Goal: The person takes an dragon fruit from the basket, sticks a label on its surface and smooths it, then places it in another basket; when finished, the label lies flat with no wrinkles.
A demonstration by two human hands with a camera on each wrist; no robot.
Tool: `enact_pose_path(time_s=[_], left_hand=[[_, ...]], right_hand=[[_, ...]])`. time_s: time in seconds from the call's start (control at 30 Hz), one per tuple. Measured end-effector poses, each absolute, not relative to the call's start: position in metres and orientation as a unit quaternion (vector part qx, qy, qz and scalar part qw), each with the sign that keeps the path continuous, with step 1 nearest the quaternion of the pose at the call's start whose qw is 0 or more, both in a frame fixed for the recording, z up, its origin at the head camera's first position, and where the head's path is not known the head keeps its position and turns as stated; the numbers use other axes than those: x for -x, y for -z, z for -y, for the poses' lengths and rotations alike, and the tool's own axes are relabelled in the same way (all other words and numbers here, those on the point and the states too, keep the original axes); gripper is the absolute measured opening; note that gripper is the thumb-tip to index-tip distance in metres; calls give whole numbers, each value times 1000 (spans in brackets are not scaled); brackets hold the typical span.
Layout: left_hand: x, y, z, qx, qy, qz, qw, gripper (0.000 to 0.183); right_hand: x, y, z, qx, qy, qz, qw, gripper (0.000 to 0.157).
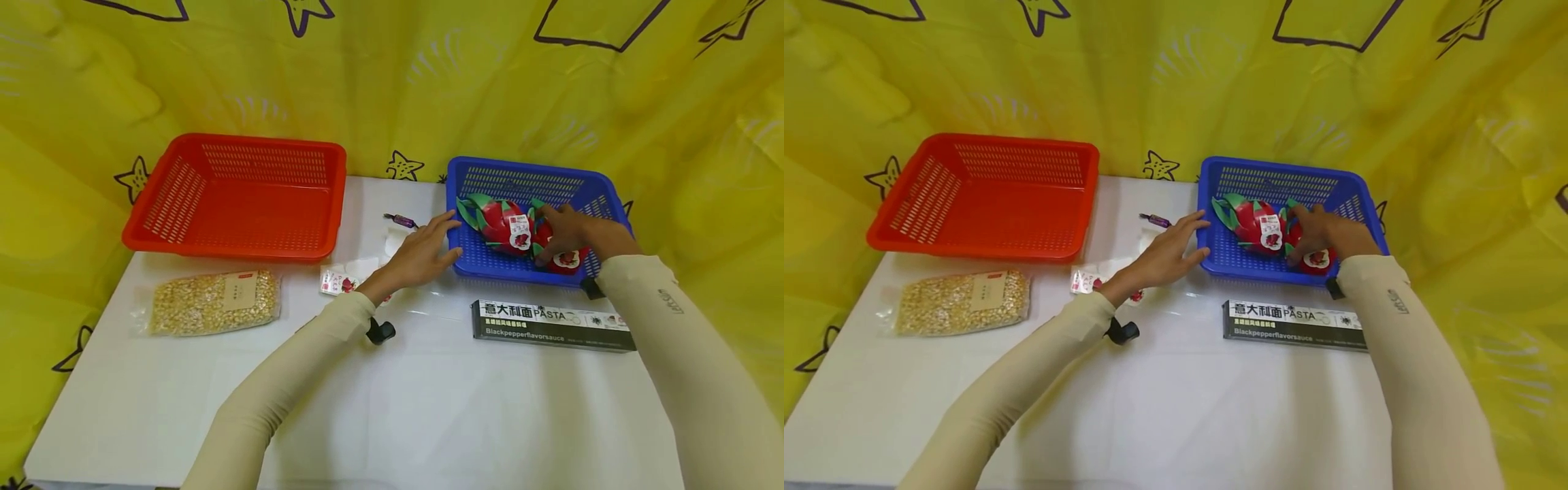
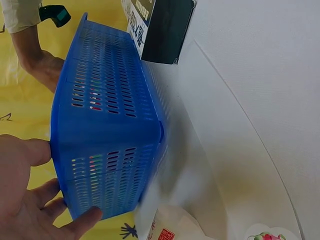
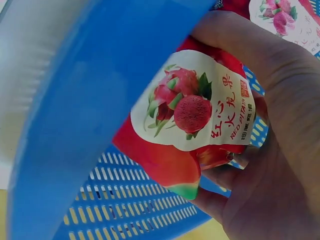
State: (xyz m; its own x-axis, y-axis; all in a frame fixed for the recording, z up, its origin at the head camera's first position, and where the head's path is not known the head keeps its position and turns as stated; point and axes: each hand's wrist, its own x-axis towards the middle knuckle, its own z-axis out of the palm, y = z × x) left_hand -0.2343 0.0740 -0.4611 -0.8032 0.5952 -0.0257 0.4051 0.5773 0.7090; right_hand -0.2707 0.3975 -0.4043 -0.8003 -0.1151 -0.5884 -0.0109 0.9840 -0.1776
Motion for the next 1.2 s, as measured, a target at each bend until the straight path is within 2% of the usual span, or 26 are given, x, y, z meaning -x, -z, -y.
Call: enact_pose_path(time_s=[0.47, 0.83, 1.0, 1.2], left_hand=[[239, 462, -76, -289, -367, -873, 136, 61], [244, 464, -74, -282, -364, -878, 128, 62], [244, 464, -77, -291, -340, -887, 115, 62], [235, 452, -69, -306, -281, -907, 64, 58]], right_hand=[[265, 407, -405, 49, 100, -954, 279, 104], [266, 399, -398, 60, 105, -965, 232, 114], [255, 387, -381, 85, 126, -973, 177, 103], [225, 383, -341, 115, 182, -975, 55, 80]])
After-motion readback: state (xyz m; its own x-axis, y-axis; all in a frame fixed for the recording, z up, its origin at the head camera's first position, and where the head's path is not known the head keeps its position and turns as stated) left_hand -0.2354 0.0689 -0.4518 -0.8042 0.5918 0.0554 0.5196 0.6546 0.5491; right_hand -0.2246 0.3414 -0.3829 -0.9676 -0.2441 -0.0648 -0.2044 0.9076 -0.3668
